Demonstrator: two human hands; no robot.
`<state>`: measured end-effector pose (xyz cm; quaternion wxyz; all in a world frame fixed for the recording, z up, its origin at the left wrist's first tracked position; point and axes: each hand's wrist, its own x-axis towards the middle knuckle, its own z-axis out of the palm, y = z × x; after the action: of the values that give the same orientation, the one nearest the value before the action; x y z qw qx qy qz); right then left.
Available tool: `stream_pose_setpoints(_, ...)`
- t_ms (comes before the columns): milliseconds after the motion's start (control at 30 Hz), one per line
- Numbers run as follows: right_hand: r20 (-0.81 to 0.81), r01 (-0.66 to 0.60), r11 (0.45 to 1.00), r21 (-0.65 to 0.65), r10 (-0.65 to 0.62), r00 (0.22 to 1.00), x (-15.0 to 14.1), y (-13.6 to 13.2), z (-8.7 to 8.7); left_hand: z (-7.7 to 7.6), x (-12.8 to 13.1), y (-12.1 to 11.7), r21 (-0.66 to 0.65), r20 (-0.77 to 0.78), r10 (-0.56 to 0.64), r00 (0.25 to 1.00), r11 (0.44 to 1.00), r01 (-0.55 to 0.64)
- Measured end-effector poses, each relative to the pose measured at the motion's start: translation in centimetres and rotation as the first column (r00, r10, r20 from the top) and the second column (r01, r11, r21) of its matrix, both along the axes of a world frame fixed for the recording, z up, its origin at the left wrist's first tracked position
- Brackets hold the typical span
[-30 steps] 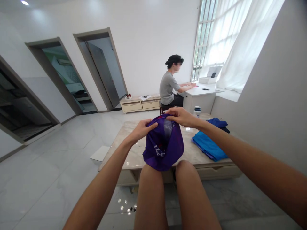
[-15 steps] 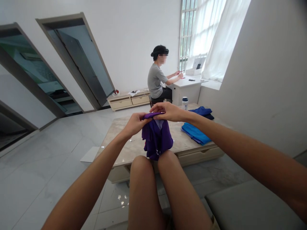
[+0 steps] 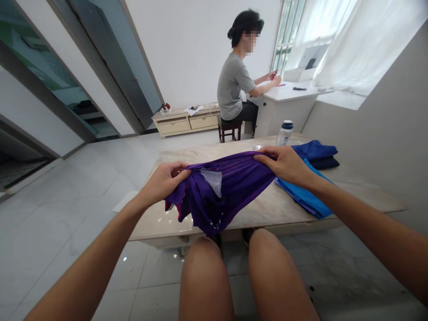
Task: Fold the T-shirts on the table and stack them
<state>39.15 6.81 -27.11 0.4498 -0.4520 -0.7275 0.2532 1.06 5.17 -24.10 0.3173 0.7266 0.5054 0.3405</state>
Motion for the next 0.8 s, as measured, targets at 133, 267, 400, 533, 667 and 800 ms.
stream_pose_setpoints(133,0.162,0.077,0.993,0.088,-0.09,0.983,0.5,3.4,-1.9,-4.5,-2.0,3.1,0.023,-0.164,0.065,0.984,0.998,-0.062)
stream_pose_setpoints(267,0.244,0.082,0.995,0.064,-0.095,0.965,0.3,6.4,-5.2,-8.4,-2.4,5.9,0.029,-0.196,0.119,0.973,0.993,-0.115)
stream_pose_setpoints(400,0.371,0.02,1.0,0.019,-0.026,0.928,0.3,7.0,-6.9,-9.7,-1.9,7.1,-0.038,-0.018,0.202,0.979,0.978,-0.203)
stream_pose_setpoints(533,0.679,-0.047,0.999,-0.02,0.048,0.733,1.3,5.1,-6.0,-7.9,-2.1,5.7,-0.128,0.106,0.231,0.967,0.968,-0.217)
stream_pose_setpoints(667,0.823,0.076,0.989,0.129,-0.149,0.547,3.0,2.4,-0.9,-2.7,-3.2,3.1,0.053,-0.117,0.155,0.981,0.987,-0.15)
stream_pose_setpoints(800,0.779,0.195,0.932,0.305,-0.362,0.512,5.0,0.6,7.1,4.7,-4.1,0.9,0.263,-0.27,0.218,0.938,0.954,-0.146)
